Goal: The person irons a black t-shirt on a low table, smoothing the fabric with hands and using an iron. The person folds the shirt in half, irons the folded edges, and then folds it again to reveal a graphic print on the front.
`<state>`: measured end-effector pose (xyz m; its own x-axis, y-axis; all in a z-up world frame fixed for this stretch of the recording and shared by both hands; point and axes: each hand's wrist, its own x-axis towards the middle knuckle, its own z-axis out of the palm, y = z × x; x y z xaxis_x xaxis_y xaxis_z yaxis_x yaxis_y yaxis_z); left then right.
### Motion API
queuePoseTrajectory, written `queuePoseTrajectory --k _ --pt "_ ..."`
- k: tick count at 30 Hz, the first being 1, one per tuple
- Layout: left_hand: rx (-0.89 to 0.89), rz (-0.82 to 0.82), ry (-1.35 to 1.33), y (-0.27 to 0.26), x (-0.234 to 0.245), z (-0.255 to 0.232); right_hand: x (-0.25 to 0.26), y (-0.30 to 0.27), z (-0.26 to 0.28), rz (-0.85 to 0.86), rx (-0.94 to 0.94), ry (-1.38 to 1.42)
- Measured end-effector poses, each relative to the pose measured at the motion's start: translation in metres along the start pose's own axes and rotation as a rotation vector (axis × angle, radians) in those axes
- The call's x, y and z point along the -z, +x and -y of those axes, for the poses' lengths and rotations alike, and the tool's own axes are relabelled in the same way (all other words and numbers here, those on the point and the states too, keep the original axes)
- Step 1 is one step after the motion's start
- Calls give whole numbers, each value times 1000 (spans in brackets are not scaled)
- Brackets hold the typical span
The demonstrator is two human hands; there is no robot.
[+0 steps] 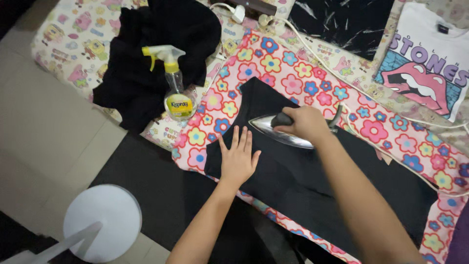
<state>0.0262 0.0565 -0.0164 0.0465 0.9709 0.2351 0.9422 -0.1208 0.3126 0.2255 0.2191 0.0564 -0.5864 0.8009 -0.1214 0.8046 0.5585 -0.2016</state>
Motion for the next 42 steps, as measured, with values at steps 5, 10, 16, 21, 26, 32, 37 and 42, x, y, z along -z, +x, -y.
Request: queuePoseTrajectory --k 5,10,16,21,26,32,37,42 --pt "9 42 18 2 -3 0 -12 17 25 -89 -248 -64" --pt "43 55 5 8 6 -5 -13 34 32 -132 -284 -56" --pt "181 -78 -52 26 18 -1 0 15 29 68 -45 -16" --pt "271 -72 68 44 18 22 -4 10 52 -124 -354 26" --pt "252 -29 31 37 5 16 -15 52 58 -164 -368 21" --pt "276 -19 -30 37 6 4 -18 97 54 -138 -409 14" --pt "316 -97 -53 46 19 16 -10 70 50 -20 -231 34" --pt "267 75 35 80 6 20 1 -7 45 70 -174 16"
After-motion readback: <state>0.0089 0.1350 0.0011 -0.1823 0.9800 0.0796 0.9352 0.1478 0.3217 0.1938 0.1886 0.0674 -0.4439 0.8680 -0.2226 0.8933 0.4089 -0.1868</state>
